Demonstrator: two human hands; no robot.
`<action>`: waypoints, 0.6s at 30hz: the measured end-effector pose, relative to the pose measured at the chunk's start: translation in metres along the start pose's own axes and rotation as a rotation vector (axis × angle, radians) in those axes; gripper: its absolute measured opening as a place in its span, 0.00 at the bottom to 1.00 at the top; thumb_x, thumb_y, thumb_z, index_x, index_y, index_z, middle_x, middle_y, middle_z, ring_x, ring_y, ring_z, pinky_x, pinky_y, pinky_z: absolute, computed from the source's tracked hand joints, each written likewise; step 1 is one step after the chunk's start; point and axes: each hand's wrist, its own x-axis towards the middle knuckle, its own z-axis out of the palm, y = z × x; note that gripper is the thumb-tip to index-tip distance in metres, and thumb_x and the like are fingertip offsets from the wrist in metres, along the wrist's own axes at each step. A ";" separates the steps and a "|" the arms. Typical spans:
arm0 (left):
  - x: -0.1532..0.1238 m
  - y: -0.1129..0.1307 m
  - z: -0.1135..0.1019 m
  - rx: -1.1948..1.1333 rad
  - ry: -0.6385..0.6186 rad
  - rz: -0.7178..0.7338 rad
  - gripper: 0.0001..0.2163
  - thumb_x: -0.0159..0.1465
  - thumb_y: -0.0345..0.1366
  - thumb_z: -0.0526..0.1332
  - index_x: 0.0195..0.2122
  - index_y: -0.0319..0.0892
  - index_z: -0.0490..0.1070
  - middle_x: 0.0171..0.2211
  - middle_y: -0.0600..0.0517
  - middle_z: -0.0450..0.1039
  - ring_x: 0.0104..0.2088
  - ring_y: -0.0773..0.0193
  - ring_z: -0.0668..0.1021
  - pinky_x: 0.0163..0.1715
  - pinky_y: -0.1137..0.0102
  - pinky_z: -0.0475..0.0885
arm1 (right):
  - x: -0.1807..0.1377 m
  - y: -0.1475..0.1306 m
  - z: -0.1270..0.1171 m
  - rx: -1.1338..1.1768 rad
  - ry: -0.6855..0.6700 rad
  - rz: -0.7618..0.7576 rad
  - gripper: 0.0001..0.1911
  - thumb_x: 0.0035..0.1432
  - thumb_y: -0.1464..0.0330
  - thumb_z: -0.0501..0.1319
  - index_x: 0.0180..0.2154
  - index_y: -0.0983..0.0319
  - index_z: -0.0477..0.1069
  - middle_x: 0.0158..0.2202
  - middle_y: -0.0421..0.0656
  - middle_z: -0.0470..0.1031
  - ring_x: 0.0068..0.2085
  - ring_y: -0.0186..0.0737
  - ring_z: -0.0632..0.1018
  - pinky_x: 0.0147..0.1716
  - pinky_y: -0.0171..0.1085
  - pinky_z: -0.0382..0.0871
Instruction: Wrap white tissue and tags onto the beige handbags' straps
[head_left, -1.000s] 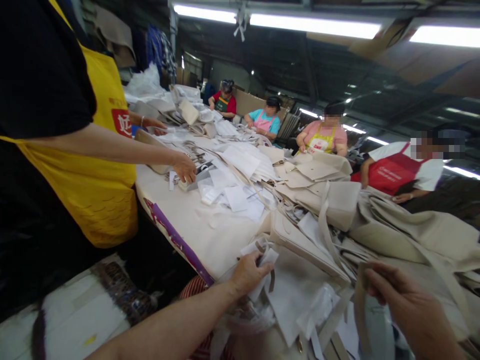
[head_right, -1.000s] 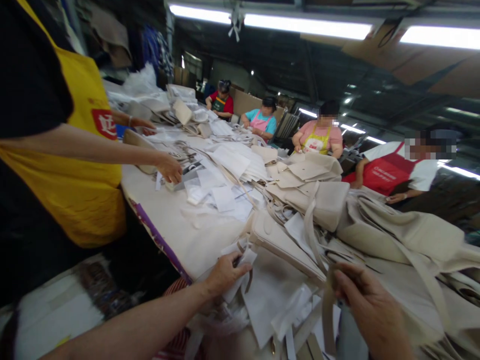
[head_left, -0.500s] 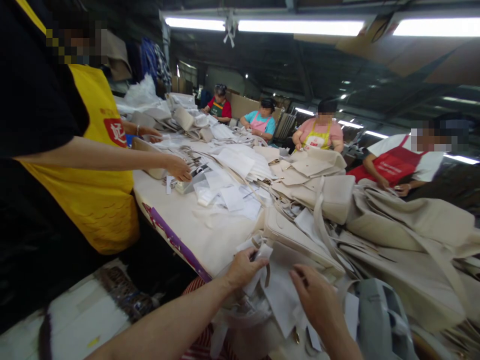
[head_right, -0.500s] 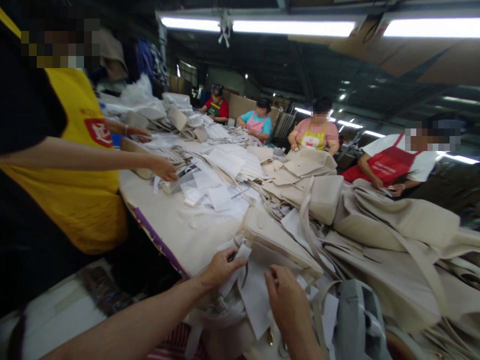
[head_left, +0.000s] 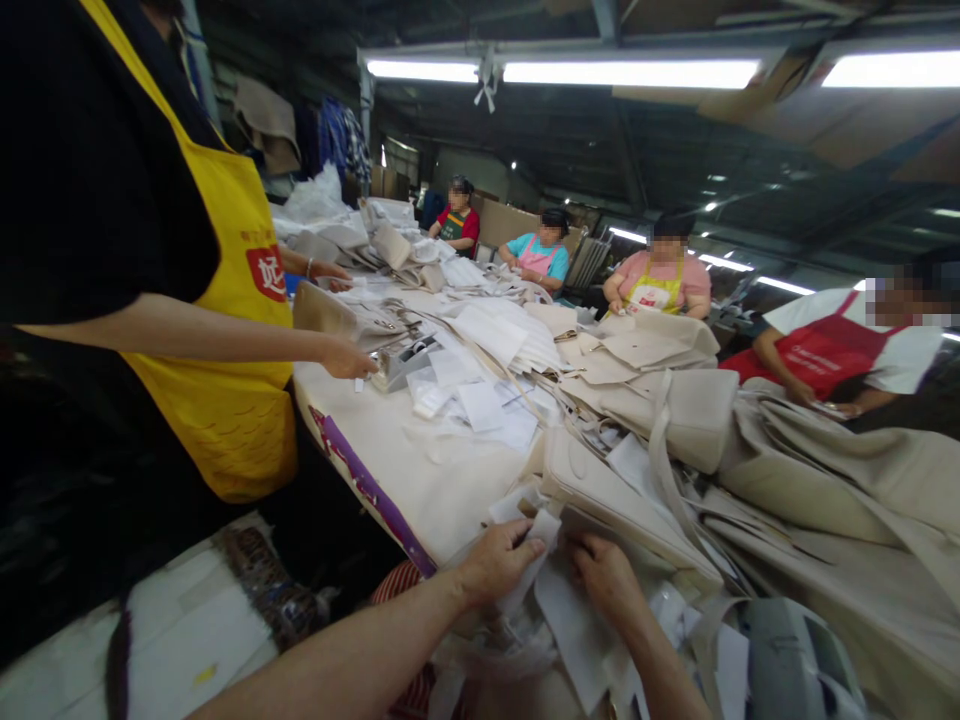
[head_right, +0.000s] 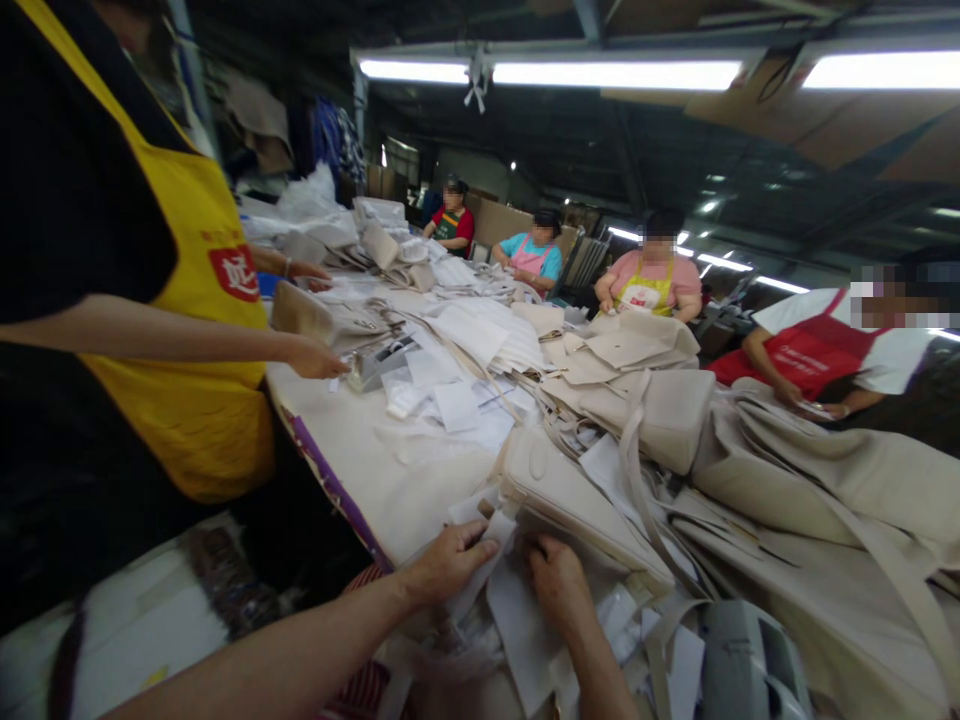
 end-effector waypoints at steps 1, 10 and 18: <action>0.000 -0.001 0.001 -0.011 0.006 -0.006 0.15 0.61 0.39 0.55 0.47 0.42 0.70 0.43 0.52 0.74 0.44 0.59 0.74 0.45 0.68 0.66 | 0.002 -0.001 0.001 0.022 -0.016 0.015 0.16 0.49 0.66 0.51 0.36 0.63 0.73 0.22 0.41 0.74 0.21 0.37 0.73 0.20 0.34 0.67; 0.001 -0.015 0.016 -0.176 0.299 -0.140 0.25 0.53 0.37 0.64 0.50 0.39 0.59 0.37 0.48 0.73 0.37 0.63 0.74 0.40 0.70 0.66 | 0.016 -0.011 0.003 0.174 -0.126 0.030 0.11 0.45 0.64 0.54 0.29 0.61 0.71 0.19 0.37 0.65 0.22 0.35 0.67 0.22 0.35 0.63; 0.006 -0.015 0.013 -0.198 0.327 -0.250 0.38 0.50 0.36 0.65 0.59 0.39 0.46 0.37 0.49 0.73 0.37 0.61 0.75 0.38 0.69 0.68 | 0.024 -0.005 0.000 0.231 -0.147 0.045 0.10 0.44 0.61 0.56 0.27 0.60 0.70 0.20 0.38 0.65 0.23 0.36 0.65 0.22 0.36 0.61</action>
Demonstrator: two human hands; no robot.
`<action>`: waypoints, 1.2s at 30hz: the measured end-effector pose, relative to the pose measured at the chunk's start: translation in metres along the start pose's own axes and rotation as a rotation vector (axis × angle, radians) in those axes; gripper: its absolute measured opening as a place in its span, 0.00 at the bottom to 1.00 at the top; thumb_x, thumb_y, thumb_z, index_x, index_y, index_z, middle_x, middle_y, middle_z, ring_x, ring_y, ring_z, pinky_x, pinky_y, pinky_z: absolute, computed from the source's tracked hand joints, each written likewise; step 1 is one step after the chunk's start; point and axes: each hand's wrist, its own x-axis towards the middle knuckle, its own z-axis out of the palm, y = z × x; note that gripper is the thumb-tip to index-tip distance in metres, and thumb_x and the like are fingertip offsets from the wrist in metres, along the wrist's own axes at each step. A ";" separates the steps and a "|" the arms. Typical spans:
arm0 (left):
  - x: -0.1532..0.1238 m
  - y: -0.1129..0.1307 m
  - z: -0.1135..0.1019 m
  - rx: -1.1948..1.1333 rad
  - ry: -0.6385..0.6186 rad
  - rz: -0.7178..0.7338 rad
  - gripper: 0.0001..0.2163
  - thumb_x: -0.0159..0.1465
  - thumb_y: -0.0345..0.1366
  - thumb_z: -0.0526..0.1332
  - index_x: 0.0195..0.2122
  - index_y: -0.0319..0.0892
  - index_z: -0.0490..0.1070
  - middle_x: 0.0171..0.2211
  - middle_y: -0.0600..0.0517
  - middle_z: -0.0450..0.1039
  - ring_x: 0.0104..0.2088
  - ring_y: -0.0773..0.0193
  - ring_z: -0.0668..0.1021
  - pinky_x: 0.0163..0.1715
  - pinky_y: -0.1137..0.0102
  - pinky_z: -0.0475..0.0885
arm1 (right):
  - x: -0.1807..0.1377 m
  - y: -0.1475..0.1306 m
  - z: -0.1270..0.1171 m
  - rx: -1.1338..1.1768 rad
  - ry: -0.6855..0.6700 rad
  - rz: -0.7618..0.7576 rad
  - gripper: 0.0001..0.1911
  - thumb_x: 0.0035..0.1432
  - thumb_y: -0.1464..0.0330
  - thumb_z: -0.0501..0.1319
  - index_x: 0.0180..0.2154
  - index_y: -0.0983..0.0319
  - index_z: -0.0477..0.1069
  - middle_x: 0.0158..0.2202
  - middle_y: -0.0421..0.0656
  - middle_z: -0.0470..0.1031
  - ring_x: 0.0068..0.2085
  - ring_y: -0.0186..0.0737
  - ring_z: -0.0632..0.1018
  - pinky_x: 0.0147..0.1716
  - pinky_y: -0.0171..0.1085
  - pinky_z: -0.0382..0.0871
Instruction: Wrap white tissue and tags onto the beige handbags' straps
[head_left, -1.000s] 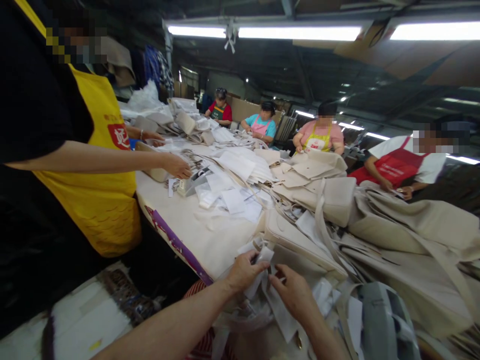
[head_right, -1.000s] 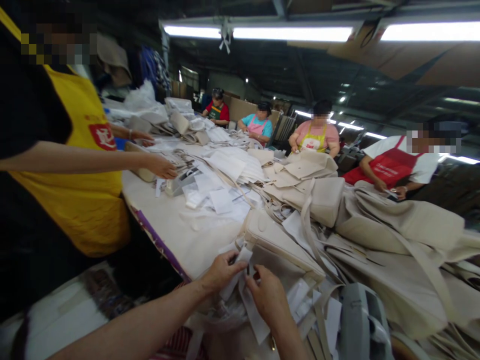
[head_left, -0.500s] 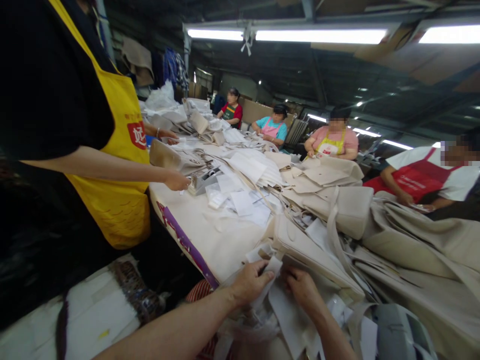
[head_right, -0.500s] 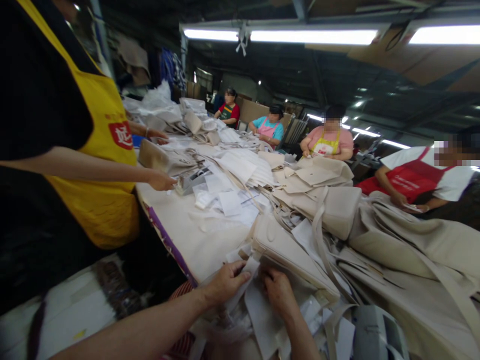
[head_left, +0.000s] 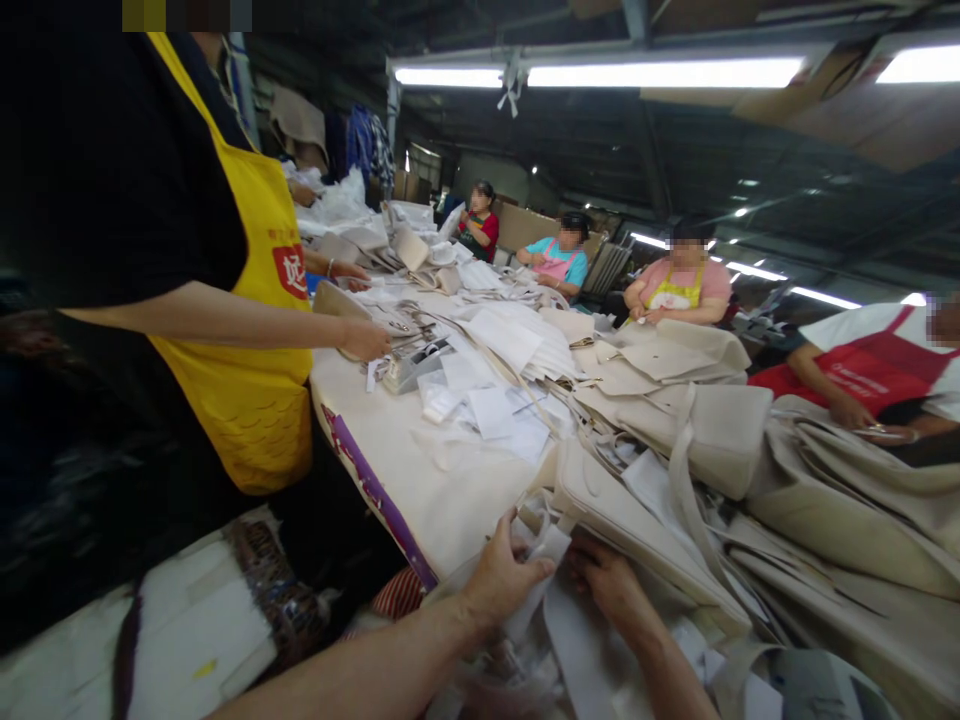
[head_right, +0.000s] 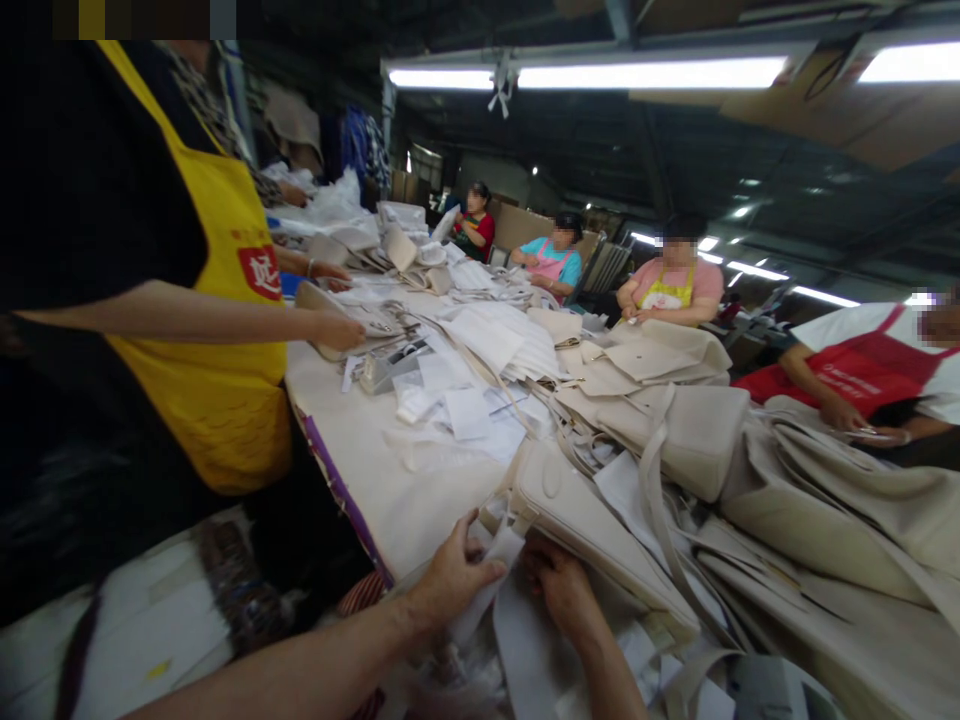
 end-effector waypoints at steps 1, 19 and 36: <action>0.001 -0.001 -0.001 0.007 0.008 -0.010 0.39 0.49 0.36 0.66 0.59 0.39 0.47 0.37 0.49 0.73 0.37 0.61 0.75 0.38 0.69 0.68 | 0.001 -0.001 0.000 0.003 -0.009 0.003 0.10 0.44 0.61 0.55 0.27 0.60 0.70 0.20 0.38 0.64 0.22 0.35 0.65 0.22 0.35 0.60; 0.009 0.000 -0.009 -0.077 -0.221 0.013 0.17 0.51 0.38 0.65 0.42 0.36 0.72 0.38 0.47 0.77 0.38 0.56 0.77 0.38 0.67 0.70 | 0.002 -0.016 0.000 -0.061 -0.195 -0.034 0.12 0.49 0.63 0.53 0.33 0.61 0.71 0.20 0.35 0.61 0.21 0.32 0.63 0.20 0.33 0.58; 0.007 0.003 -0.004 -0.045 -0.177 0.094 0.17 0.52 0.35 0.63 0.43 0.39 0.72 0.38 0.50 0.76 0.38 0.59 0.76 0.42 0.67 0.69 | -0.049 -0.037 -0.011 -0.641 -0.064 -0.361 0.13 0.56 0.72 0.51 0.42 0.59 0.69 0.40 0.44 0.73 0.41 0.40 0.73 0.43 0.38 0.65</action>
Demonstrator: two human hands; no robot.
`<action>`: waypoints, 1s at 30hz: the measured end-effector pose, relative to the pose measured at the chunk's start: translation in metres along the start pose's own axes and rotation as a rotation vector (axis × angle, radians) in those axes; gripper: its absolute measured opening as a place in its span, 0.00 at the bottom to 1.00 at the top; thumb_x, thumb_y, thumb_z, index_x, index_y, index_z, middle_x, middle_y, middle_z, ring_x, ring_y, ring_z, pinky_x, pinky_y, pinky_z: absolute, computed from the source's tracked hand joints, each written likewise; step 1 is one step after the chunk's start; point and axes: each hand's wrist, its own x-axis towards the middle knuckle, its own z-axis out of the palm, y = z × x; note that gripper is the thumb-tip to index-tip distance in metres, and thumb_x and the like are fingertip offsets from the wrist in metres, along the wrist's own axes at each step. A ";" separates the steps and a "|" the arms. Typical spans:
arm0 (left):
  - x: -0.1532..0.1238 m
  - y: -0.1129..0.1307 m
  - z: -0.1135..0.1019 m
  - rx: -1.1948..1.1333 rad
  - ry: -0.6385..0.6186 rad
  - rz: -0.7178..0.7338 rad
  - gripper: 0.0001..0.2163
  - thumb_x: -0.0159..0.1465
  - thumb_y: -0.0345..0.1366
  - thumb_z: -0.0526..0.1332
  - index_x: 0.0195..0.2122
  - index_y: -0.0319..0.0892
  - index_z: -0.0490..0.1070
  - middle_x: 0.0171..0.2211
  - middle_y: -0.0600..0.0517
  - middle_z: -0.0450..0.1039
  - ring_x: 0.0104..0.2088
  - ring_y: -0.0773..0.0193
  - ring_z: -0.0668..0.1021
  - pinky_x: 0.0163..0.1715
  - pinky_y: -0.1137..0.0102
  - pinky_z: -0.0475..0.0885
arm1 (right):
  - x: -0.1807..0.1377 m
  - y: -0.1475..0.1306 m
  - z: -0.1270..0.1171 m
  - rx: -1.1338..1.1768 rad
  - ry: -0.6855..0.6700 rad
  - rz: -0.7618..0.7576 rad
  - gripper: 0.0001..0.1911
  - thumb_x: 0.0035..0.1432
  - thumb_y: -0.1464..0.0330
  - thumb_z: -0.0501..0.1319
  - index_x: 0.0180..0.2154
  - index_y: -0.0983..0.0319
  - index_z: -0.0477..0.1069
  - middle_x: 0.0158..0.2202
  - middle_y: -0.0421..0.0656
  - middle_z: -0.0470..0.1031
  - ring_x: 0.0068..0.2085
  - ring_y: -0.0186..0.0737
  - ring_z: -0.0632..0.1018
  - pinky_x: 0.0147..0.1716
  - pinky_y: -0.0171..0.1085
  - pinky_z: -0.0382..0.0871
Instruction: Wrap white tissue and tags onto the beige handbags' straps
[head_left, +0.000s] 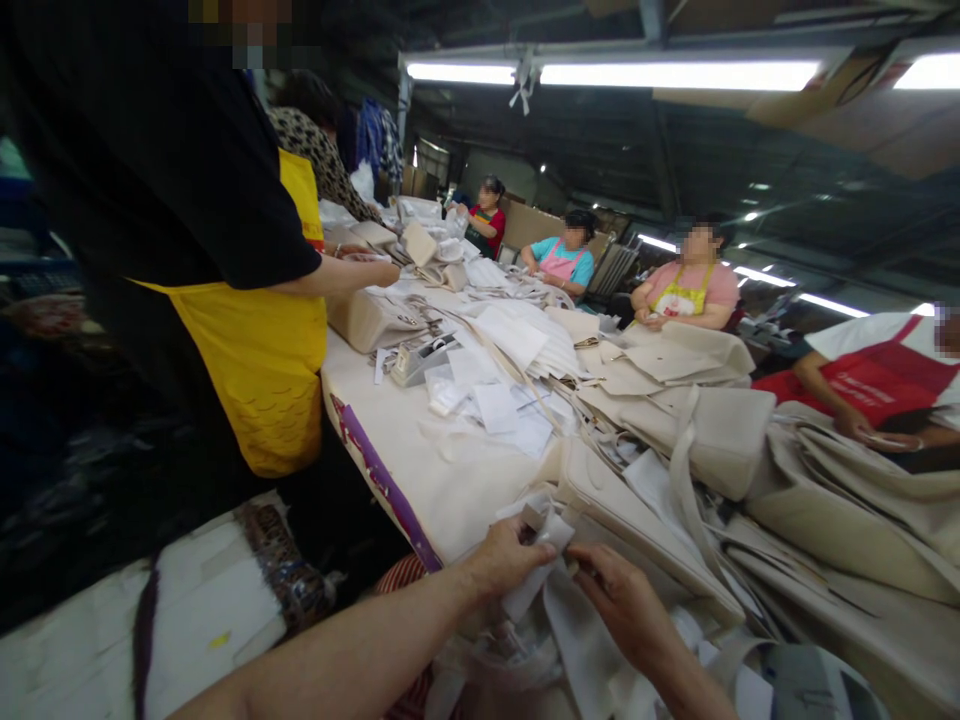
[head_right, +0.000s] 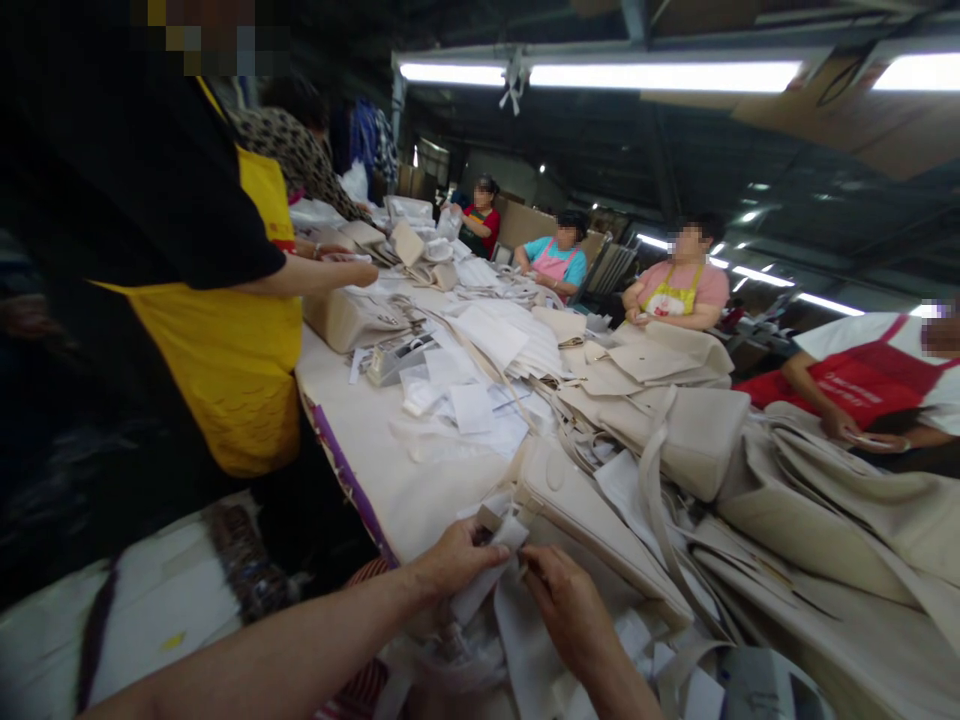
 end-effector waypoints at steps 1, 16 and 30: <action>0.000 0.001 0.000 0.024 0.003 0.005 0.16 0.52 0.35 0.63 0.43 0.39 0.72 0.39 0.50 0.76 0.38 0.59 0.76 0.42 0.67 0.69 | 0.001 -0.003 0.000 -0.067 0.012 -0.048 0.12 0.59 0.70 0.50 0.40 0.59 0.70 0.38 0.44 0.72 0.40 0.40 0.73 0.41 0.37 0.65; -0.002 0.005 -0.001 0.310 0.034 0.062 0.15 0.51 0.38 0.63 0.40 0.42 0.72 0.32 0.56 0.73 0.32 0.65 0.72 0.34 0.73 0.67 | 0.047 -0.043 -0.003 -0.489 -0.026 0.079 0.09 0.59 0.70 0.50 0.31 0.59 0.68 0.36 0.43 0.72 0.37 0.37 0.74 0.35 0.34 0.61; -0.008 0.003 0.007 0.277 0.106 0.137 0.14 0.54 0.37 0.59 0.43 0.43 0.71 0.35 0.53 0.75 0.33 0.61 0.73 0.35 0.71 0.66 | 0.103 -0.070 -0.010 -0.694 -0.395 -0.080 0.15 0.41 0.78 0.60 0.35 0.62 0.73 0.37 0.49 0.75 0.37 0.45 0.76 0.32 0.36 0.63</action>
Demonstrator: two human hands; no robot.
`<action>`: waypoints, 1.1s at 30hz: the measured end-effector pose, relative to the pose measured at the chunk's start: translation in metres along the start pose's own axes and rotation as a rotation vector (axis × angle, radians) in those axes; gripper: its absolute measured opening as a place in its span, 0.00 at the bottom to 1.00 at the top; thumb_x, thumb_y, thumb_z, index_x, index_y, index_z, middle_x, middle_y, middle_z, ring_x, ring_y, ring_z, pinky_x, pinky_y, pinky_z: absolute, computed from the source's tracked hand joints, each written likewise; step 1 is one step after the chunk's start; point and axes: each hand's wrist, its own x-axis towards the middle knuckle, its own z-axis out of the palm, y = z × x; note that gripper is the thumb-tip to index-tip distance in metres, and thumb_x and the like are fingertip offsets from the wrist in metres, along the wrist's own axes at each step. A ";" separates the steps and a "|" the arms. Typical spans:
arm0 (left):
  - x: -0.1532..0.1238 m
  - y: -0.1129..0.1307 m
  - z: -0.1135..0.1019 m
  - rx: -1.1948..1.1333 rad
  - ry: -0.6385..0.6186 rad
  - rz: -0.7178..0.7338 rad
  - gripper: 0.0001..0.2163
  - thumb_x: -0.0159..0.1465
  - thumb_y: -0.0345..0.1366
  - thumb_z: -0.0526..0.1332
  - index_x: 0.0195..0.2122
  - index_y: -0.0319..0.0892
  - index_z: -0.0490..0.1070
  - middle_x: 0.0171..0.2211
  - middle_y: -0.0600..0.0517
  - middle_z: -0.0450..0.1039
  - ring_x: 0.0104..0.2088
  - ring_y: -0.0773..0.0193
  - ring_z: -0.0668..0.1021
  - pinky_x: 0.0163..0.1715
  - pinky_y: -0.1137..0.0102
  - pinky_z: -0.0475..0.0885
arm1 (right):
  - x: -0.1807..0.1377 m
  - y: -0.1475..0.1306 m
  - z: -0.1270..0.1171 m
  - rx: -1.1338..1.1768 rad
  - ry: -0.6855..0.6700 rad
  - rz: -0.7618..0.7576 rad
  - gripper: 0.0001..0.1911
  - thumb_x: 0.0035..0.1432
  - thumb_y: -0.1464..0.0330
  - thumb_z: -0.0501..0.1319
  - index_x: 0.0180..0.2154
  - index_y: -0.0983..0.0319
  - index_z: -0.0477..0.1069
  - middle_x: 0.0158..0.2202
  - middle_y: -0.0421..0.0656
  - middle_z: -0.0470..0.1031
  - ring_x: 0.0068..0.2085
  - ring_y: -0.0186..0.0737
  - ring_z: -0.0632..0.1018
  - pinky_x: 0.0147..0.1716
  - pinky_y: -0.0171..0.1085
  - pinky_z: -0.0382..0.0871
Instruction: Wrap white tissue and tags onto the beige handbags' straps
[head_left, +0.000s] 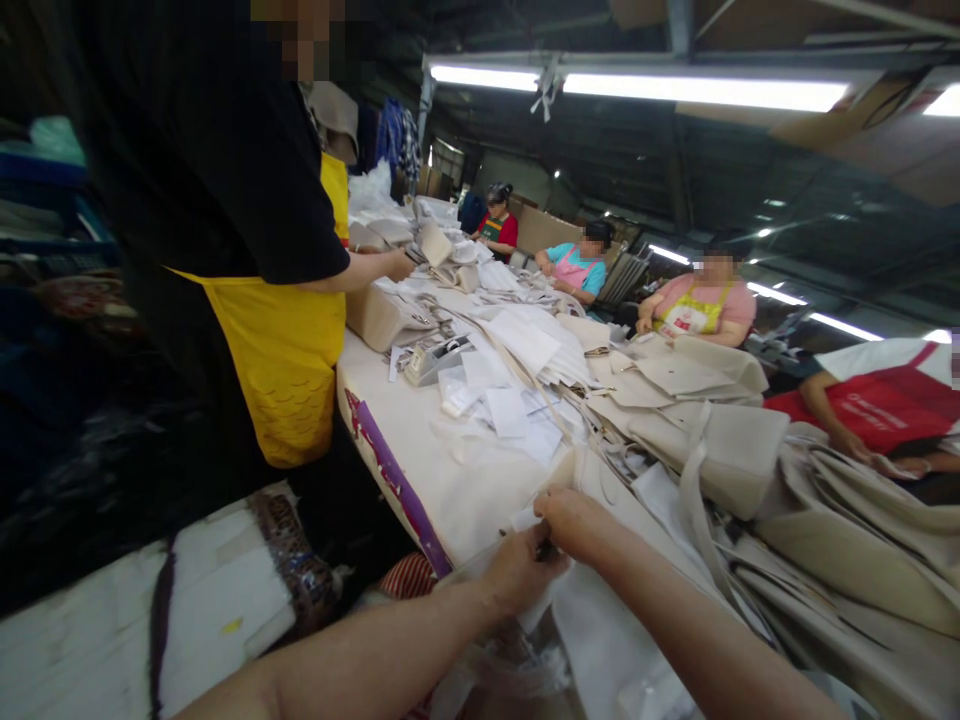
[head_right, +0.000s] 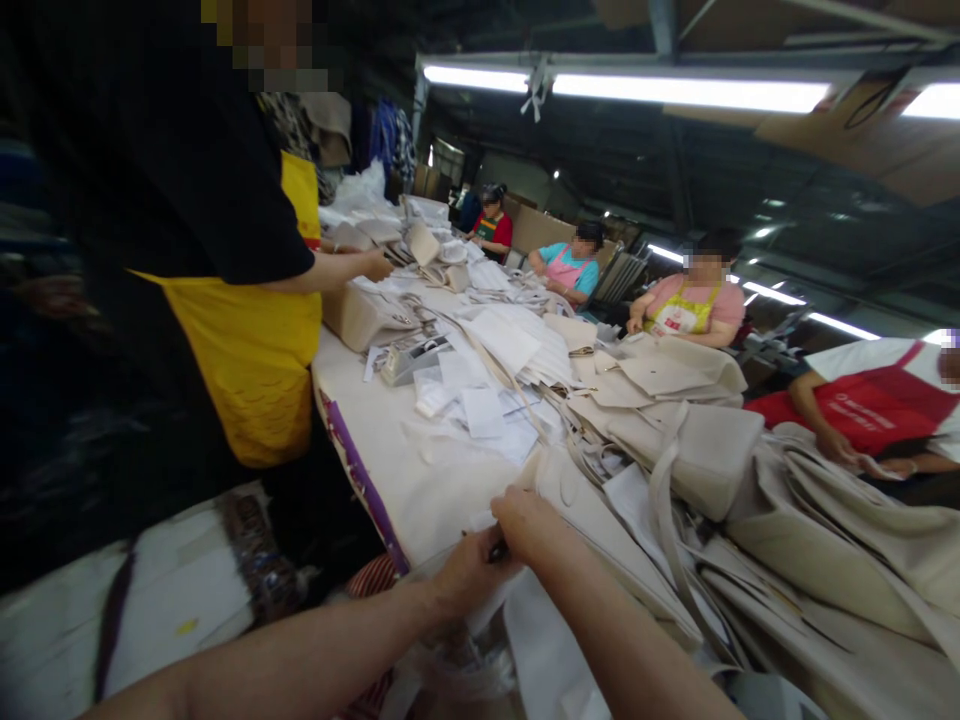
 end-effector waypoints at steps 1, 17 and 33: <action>0.000 -0.002 0.000 0.008 0.000 -0.008 0.14 0.54 0.36 0.59 0.42 0.43 0.71 0.34 0.53 0.75 0.33 0.61 0.73 0.34 0.71 0.66 | 0.002 0.001 -0.003 -0.008 -0.026 -0.029 0.13 0.40 0.77 0.60 0.32 0.62 0.75 0.35 0.49 0.76 0.36 0.45 0.76 0.31 0.36 0.63; 0.003 -0.004 -0.004 0.066 -0.045 -0.062 0.12 0.54 0.39 0.58 0.37 0.41 0.72 0.30 0.54 0.73 0.30 0.64 0.71 0.29 0.72 0.64 | -0.012 0.019 0.008 0.014 0.054 -0.207 0.09 0.51 0.76 0.55 0.28 0.64 0.74 0.32 0.48 0.75 0.33 0.40 0.74 0.33 0.35 0.64; 0.008 -0.005 -0.005 0.031 -0.113 -0.066 0.16 0.54 0.47 0.60 0.36 0.38 0.72 0.30 0.53 0.73 0.30 0.65 0.72 0.30 0.73 0.65 | -0.063 0.052 0.085 0.207 0.589 -0.333 0.16 0.61 0.74 0.51 0.49 0.58 0.69 0.49 0.45 0.72 0.48 0.39 0.72 0.49 0.40 0.67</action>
